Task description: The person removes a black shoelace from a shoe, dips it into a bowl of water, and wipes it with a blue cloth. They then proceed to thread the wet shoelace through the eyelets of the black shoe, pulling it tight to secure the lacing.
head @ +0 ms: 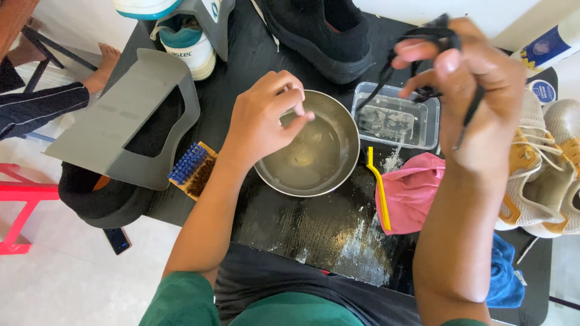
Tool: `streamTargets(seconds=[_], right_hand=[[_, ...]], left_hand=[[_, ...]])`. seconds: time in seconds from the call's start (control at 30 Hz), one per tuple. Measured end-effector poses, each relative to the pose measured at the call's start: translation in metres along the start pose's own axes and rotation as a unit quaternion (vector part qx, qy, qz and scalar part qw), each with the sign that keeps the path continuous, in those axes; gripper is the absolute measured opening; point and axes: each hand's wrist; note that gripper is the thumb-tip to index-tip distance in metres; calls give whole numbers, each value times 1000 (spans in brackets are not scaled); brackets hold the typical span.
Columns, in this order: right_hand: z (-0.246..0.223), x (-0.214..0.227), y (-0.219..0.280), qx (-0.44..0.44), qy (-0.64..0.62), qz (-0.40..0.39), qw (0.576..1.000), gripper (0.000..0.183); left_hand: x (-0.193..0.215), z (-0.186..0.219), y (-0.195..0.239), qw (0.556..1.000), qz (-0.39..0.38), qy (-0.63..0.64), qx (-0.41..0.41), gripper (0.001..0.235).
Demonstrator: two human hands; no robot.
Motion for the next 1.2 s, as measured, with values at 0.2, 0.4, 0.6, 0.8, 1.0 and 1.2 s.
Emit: streamTargets(seconds=[0.2,0.4,0.6,0.8,1.0,1.2], right_hand=[[-23,-21,-7,101,96,-126,982,25],[-30,-35,-7,106,152,-152,971,27],[-7,-26,-1,115,199,-9,973,18],[0,-18,-4,150,154,194,957,56],[5,2,7,-78,-252,352,898,33],[1,68,67,-82,-169,399,898,46]], left_hand=[[2,16,-2,968,-18,250,23,73],[-13,25,-13,974,54,197,-99,22],[-6,22,-4,956,-28,292,32,32],[-10,21,-2,979,-87,182,-8,39],[-15,28,1,993,-75,10,-93,41],[-14,48,-1,984,-31,24,-176,41]])
Point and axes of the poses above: each hand's wrist, its own y-axis away from the middle knuckle, its own x-axis out of the back of the hand, z = x × y, and after that the axes turned 12 degrees about y, right-handed
